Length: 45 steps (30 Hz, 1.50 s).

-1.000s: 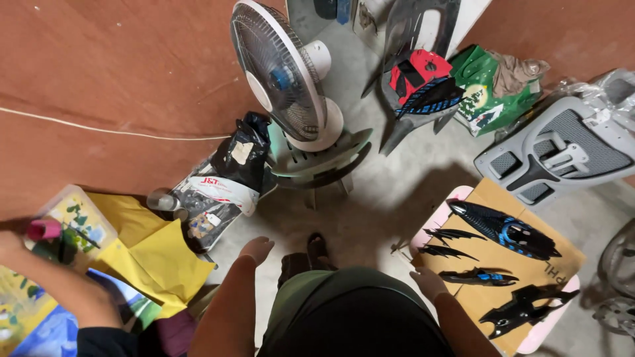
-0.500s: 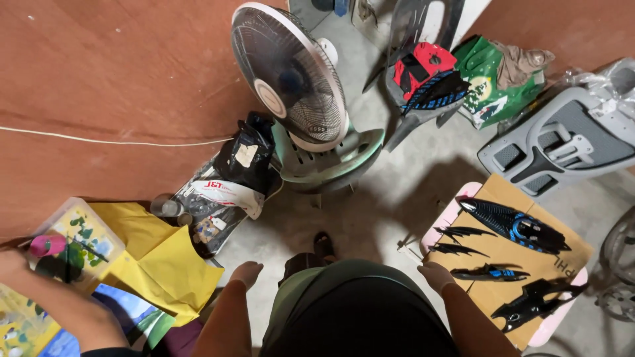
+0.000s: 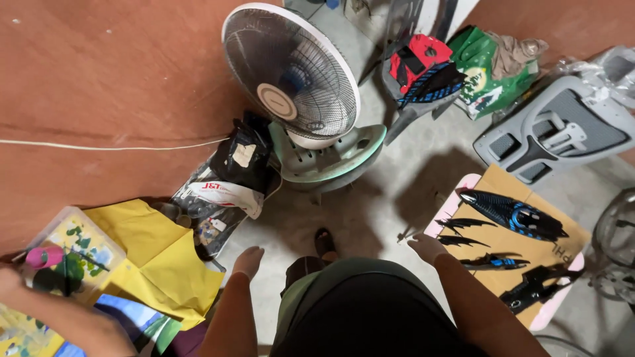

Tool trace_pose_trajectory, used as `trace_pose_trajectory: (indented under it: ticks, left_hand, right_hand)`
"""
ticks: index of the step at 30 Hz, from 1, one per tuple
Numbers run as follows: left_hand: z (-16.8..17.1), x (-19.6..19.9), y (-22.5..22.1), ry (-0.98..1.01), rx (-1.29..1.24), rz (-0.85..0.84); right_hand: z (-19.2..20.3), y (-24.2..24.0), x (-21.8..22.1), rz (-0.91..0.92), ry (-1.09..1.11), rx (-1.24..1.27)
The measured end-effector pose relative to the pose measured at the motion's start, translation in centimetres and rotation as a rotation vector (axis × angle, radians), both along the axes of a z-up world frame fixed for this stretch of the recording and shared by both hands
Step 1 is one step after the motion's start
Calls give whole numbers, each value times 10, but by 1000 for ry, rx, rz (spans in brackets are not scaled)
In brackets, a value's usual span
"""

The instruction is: Preparing motorcycle fairing parts and a spray paint can for painting by inspecting and arranging them.

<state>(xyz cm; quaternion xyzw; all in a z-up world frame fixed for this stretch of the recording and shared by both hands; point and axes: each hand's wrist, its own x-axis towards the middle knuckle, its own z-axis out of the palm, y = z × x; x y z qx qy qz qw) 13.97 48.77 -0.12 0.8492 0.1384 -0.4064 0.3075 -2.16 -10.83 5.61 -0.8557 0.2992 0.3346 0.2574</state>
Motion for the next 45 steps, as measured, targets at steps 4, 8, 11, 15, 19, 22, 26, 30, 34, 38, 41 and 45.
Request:
trace_pose_trajectory:
  ticks: [4, 8, 11, 15, 19, 22, 26, 30, 34, 38, 41, 45]
  left_hand:
    - [-29, -27, 5, -203, 189, -891]
    - [-29, -55, 18, -144, 221, -974]
    - [-31, -34, -14, -196, 207, -995]
    - [-26, -6, -55, -364, 166, -1067]
    - [-19, -48, -56, -448, 129, -1130]
    - [-22, -62, -74, -535, 91, -1175]
    - [6, -119, -106, -239, 121, -807]
    - [53, -160, -184, 143, 100, -278]
    - [79, -201, -211, 166, 84, -315]
    - [70, -217, -207, 196, 156, -473]
    - [35, -213, -179, 107, 130, -471]
    - [-6, -198, -172, 61, 189, -917]
  right_hand:
    - [-44, -4, 1, -85, -23, 23]
    - [-130, -15, -30, 205, 55, -31]
    - [-137, -11, -55, 121, 51, -25]
    - [-27, 9, -77, -152, 130, 105]
    - [10, 1, -143, -379, 146, 160]
    - [-15, -18, -209, -512, -4, 150]
    - [-45, -13, -341, -717, 13, 147]
    - [-122, -17, -492, -472, 228, 85]
    - [-139, 11, -615, 215, 316, 4]
    - [-121, 35, -665, 102, 440, 5]
    - [-132, 48, -659, -350, 400, 77]
    - [-126, 51, -624, -672, 213, 129]
